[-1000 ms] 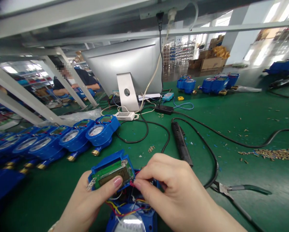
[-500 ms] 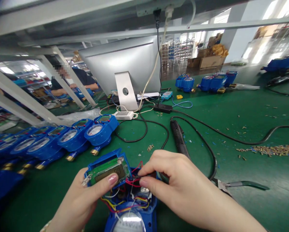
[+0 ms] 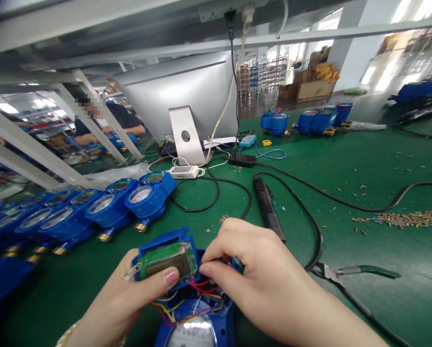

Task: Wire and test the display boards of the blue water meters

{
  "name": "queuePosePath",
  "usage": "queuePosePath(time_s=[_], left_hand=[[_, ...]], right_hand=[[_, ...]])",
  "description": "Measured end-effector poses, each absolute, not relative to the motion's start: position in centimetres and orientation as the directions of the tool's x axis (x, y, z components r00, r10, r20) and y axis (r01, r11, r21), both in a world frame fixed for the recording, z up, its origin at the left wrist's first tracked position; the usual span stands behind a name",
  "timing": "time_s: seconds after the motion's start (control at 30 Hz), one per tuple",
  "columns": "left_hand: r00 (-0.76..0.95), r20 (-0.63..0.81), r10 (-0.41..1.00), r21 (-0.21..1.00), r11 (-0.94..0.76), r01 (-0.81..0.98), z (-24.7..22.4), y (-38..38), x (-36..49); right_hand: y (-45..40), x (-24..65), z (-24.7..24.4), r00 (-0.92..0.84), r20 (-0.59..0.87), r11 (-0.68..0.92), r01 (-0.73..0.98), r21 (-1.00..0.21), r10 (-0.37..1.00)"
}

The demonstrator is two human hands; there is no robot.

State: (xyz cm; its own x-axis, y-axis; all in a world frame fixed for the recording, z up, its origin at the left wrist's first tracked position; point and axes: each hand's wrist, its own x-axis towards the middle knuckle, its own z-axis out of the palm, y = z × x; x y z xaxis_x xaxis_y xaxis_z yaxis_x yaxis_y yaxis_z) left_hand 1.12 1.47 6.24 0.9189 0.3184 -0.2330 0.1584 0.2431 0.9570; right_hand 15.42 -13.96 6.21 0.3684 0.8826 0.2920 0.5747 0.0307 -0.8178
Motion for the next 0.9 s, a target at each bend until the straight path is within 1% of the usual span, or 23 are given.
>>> queuePosePath(time_s=[0.13,0.2,0.27,0.33,0.43,0.67,0.77,0.83,0.9], left_hand=[[0.911,-0.205,0.358,0.952,0.289,0.101,5.5,1.7,1.0],[0.904,-0.204,0.375,0.941,0.328,0.076,5.2,1.7,1.0],[0.895,-0.217,0.391,0.929,0.365,0.065,5.0,1.7,0.9],[0.881,-0.245,0.404,0.916,0.394,0.074,5.0,1.7,0.9],[0.866,-0.273,0.418,0.907,0.412,0.087,5.0,1.6,0.8],[0.884,-0.275,0.378,0.889,0.450,0.085,4.9,1.5,0.9],[0.892,-0.273,0.360,0.890,0.447,0.092,4.9,1.5,0.9],[0.889,-0.264,0.375,0.892,0.446,0.077,4.8,1.5,0.7],[0.871,-0.257,0.420,0.889,0.455,0.043,4.4,1.6,0.4]], right_hand=[[-13.4,16.9,5.6,0.387,0.158,0.011,0.356,-0.934,0.908],[-13.3,17.6,5.1,0.347,0.087,-0.004,0.252,-0.968,0.934],[-13.3,18.2,4.7,0.292,0.044,-0.014,0.194,-0.981,0.955],[-13.4,18.6,4.5,0.261,0.038,-0.010,0.180,-0.984,0.965],[-13.5,18.7,4.5,0.260,0.039,-0.008,0.177,-0.984,0.965],[-13.1,17.3,4.8,0.371,-0.007,-0.060,0.131,-0.990,0.929],[-13.0,17.0,4.8,0.390,-0.012,-0.061,0.112,-0.992,0.921],[-12.9,17.2,4.8,0.373,-0.020,-0.062,0.101,-0.993,0.928],[-12.9,17.4,4.6,0.344,-0.024,-0.062,0.100,-0.993,0.939]])
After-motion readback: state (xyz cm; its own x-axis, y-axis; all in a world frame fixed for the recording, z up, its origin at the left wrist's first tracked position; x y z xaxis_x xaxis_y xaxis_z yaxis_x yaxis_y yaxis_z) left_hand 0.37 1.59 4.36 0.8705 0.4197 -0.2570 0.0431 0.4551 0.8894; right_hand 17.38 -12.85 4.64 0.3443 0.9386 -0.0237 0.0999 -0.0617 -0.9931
